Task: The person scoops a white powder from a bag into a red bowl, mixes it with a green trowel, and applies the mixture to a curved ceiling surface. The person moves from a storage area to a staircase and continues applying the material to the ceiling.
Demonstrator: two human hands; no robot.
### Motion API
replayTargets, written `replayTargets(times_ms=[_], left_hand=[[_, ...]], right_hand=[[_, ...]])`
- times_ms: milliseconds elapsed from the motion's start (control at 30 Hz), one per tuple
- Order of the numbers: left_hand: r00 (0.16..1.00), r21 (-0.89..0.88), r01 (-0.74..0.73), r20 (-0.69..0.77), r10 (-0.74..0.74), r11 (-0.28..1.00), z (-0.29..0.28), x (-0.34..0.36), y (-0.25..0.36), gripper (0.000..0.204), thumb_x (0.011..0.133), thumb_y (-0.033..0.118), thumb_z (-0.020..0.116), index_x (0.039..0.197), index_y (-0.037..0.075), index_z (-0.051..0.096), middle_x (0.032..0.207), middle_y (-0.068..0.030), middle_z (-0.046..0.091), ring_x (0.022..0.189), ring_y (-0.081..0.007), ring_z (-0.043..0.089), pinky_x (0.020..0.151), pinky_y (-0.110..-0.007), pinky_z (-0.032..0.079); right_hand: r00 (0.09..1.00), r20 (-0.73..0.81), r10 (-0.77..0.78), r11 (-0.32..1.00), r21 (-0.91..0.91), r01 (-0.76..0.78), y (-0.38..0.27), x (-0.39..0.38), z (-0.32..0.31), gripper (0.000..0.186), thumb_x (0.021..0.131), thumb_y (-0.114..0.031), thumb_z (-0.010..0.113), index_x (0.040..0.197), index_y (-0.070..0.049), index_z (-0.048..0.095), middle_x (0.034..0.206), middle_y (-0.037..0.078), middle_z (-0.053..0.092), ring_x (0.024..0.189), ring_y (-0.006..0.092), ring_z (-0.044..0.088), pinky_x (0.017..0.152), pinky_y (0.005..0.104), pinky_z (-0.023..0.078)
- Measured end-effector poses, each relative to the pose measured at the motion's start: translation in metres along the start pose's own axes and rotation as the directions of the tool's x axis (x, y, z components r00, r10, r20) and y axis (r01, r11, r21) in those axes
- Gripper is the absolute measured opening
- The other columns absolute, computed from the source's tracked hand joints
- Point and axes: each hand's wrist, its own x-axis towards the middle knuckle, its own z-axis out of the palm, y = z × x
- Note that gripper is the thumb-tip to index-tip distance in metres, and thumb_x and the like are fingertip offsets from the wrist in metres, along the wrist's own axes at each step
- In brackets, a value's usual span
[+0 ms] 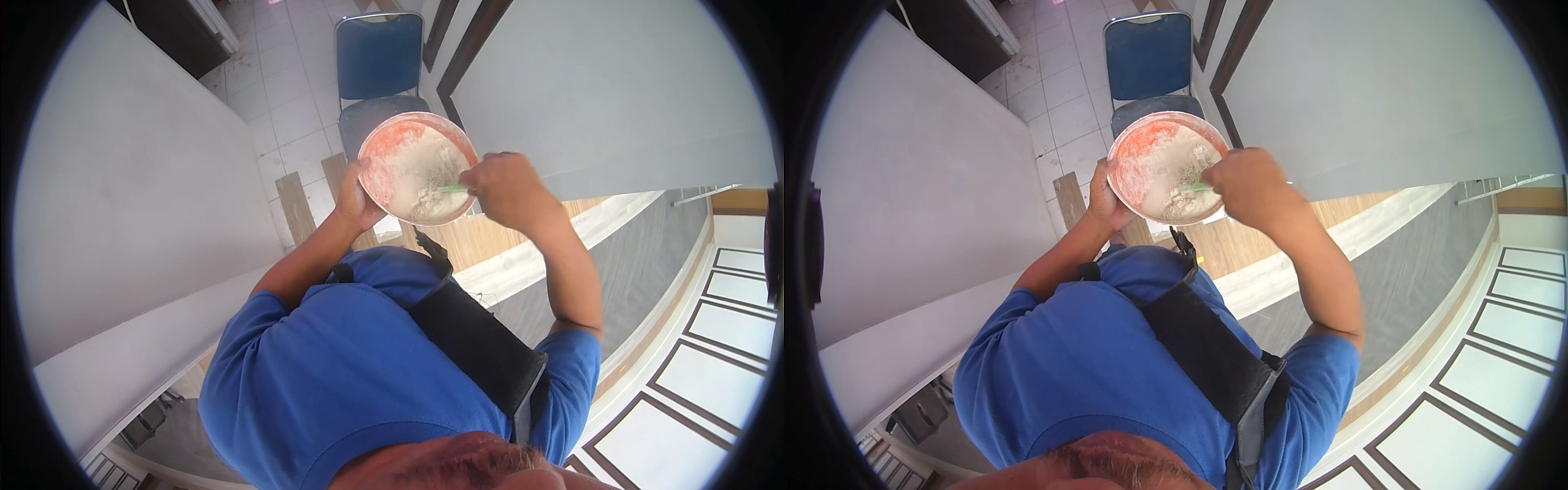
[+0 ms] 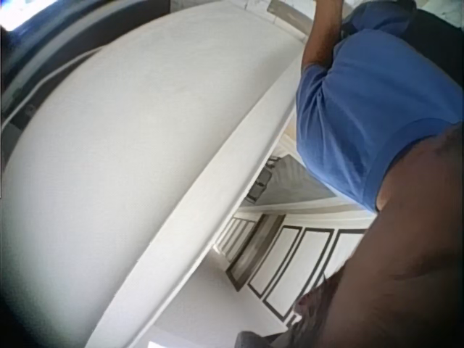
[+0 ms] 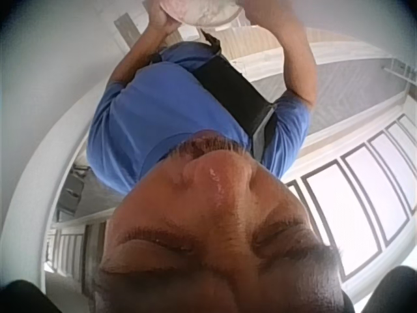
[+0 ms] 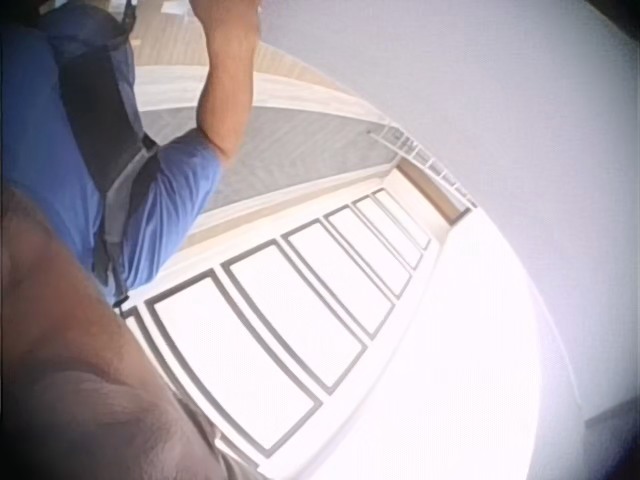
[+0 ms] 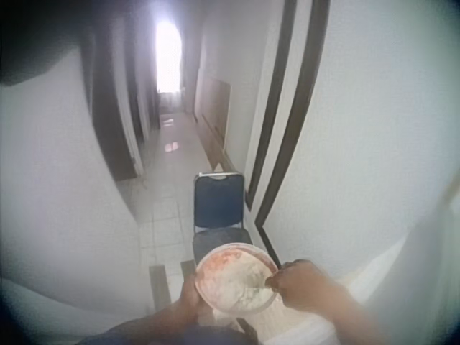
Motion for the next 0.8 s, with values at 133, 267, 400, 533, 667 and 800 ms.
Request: replayTargets(times_ms=[133, 267, 400, 533, 667, 800], left_hand=[[1.000, 0.000, 0.015, 0.022, -0.015, 1.000, -0.009, 0.002, 0.000, 0.071, 0.088, 0.038, 0.056, 0.146, 0.001, 0.041, 0.145, -0.0202, 0.050, 0.133, -0.0368, 0.051, 0.114, -0.053, 0.037], [1.000, -0.027, 0.009, 0.018, -0.009, 1.000, -0.008, 0.001, -0.001, 0.071, 0.088, 0.039, 0.056, 0.147, 0.002, 0.041, 0.145, -0.0201, 0.051, 0.133, -0.0368, 0.051, 0.114, -0.053, 0.038], [0.999, -0.044, 0.028, 0.022, -0.027, 0.999, -0.013, 0.000, 0.000, 0.071, 0.088, 0.039, 0.056, 0.146, 0.002, 0.042, 0.144, -0.0201, 0.052, 0.133, -0.0365, 0.051, 0.114, -0.053, 0.038], [0.999, -0.037, 0.026, 0.024, -0.025, 0.999, -0.016, 0.000, 0.001, 0.070, 0.088, 0.039, 0.056, 0.146, 0.001, 0.042, 0.144, -0.0201, 0.052, 0.132, -0.0364, 0.051, 0.114, -0.053, 0.038], [0.999, -0.035, 0.034, 0.026, -0.033, 0.999, -0.018, 0.001, 0.002, 0.069, 0.089, 0.038, 0.055, 0.146, 0.001, 0.043, 0.144, -0.0202, 0.052, 0.132, -0.0366, 0.051, 0.114, -0.053, 0.038], [1.000, -0.025, 0.029, -0.007, -0.030, 0.999, -0.015, -0.003, 0.002, 0.069, 0.089, 0.038, 0.054, 0.146, 0.001, 0.043, 0.144, -0.0200, 0.052, 0.132, -0.0366, 0.051, 0.114, -0.053, 0.037]], right_hand=[[0.994, -0.106, -0.036, 0.998, 0.055, 0.042, 0.000, 0.001, -0.002, 0.013, 0.076, -0.003, 0.066, 0.083, -0.010, 0.073, 0.077, 0.009, 0.068, 0.079, 0.0292, 0.066, 0.074, 0.0416, 0.052], [1.000, -0.009, 0.016, 0.999, 0.033, -0.016, -0.003, 0.002, -0.009, 0.020, 0.076, -0.002, 0.063, 0.089, -0.011, 0.075, 0.080, 0.012, 0.071, 0.085, 0.0296, 0.070, 0.075, 0.0429, 0.053], [1.000, -0.023, 0.011, 0.996, 0.086, -0.009, -0.004, 0.004, -0.013, 0.014, 0.076, -0.004, 0.068, 0.088, -0.010, 0.074, 0.078, 0.011, 0.070, 0.082, 0.0300, 0.068, 0.074, 0.0425, 0.052], [0.992, -0.101, -0.069, 0.976, 0.201, 0.089, -0.006, 0.005, -0.009, 0.013, 0.077, -0.007, 0.072, 0.090, -0.009, 0.076, 0.078, 0.012, 0.069, 0.082, 0.0303, 0.067, 0.075, 0.0425, 0.052], [0.997, 0.063, -0.037, 0.985, 0.171, 0.026, -0.018, 0.008, -0.006, 0.026, 0.077, -0.003, 0.065, 0.098, -0.012, 0.077, 0.082, 0.013, 0.072, 0.085, 0.0299, 0.070, 0.075, 0.0428, 0.054], [0.998, -0.020, -0.060, 0.980, 0.189, 0.063, -0.016, 0.005, -0.007, 0.023, 0.077, -0.004, 0.067, 0.096, -0.011, 0.076, 0.079, 0.012, 0.070, 0.085, 0.0299, 0.069, 0.076, 0.0424, 0.054]])
